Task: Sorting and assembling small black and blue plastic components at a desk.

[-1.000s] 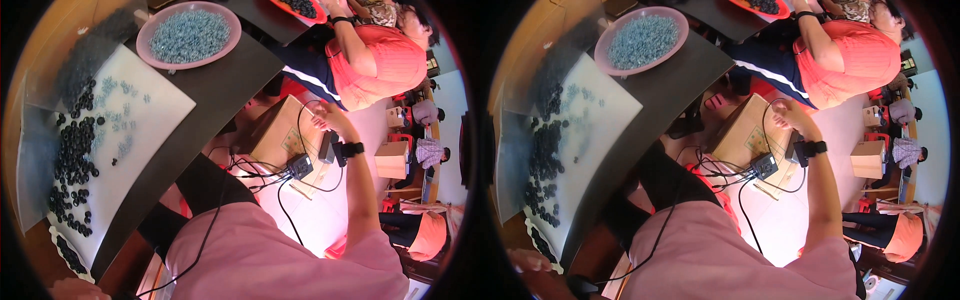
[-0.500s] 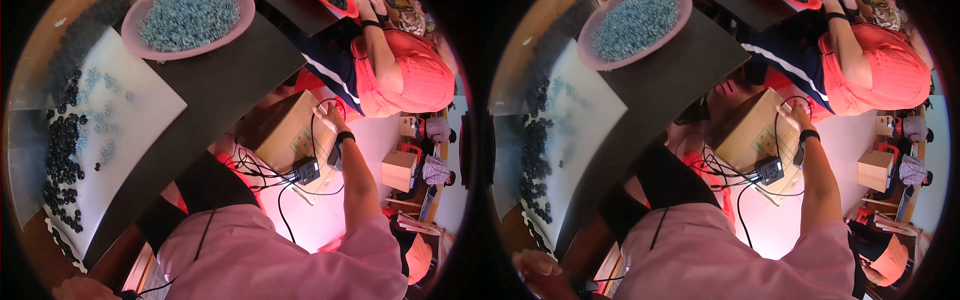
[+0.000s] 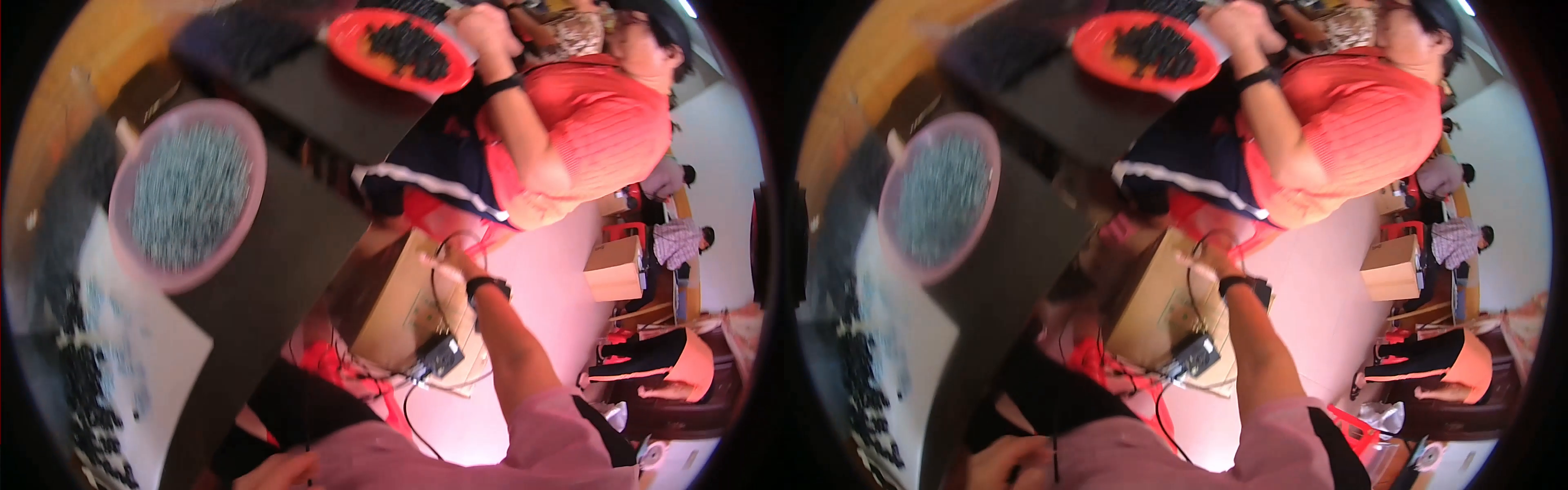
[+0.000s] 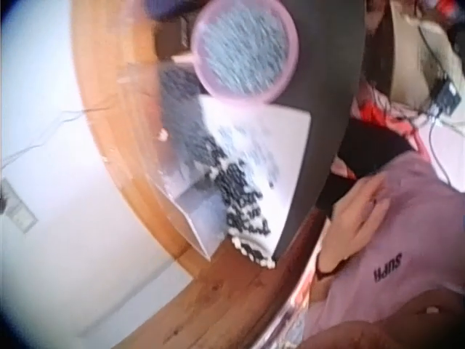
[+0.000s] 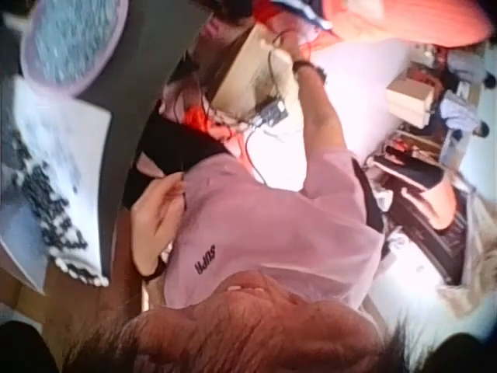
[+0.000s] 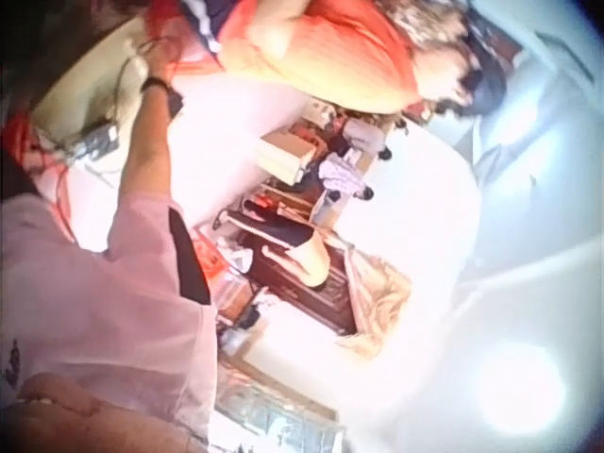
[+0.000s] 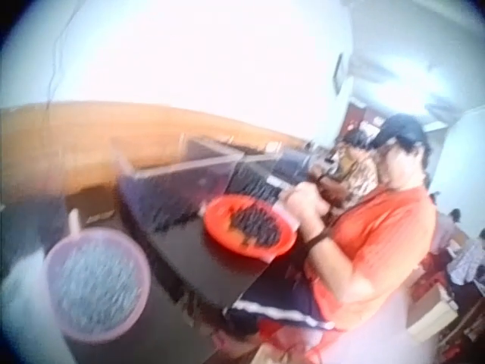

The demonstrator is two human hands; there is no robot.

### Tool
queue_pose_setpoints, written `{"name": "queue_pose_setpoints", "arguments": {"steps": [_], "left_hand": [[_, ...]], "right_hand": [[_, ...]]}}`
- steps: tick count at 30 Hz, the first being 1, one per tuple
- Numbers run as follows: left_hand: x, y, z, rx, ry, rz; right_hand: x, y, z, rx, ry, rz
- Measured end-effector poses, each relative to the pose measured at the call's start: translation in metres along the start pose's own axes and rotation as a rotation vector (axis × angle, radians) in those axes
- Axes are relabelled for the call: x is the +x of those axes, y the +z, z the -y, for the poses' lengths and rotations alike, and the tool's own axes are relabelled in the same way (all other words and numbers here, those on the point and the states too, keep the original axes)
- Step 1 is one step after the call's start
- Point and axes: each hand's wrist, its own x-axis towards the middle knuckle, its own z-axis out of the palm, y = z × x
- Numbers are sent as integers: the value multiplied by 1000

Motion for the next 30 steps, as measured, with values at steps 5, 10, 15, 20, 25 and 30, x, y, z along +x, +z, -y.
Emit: {"name": "queue_pose_setpoints", "arguments": {"steps": [5, 10, 15, 20, 25, 30], "left_hand": [[68, 57, 122, 128, 63, 107], [95, 65, 149, 250, 130, 163], [103, 45, 168, 264, 119, 118], [92, 37, 125, 154, 0, 48], [81, 32, 137, 115, -136, -12], [62, 25, 143, 107, -128, -37]], "right_hand": [[-34, -14, 29, 41, 72, 41], [-38, -8, 21, 36, 35, 39], [-34, 10, 7, -31, -85, -43], [-45, -14, -8, -1, 159, 107], [-57, -8, -42, -7, 217, 118], [-70, -1, -94, 16, 280, 100]]}}
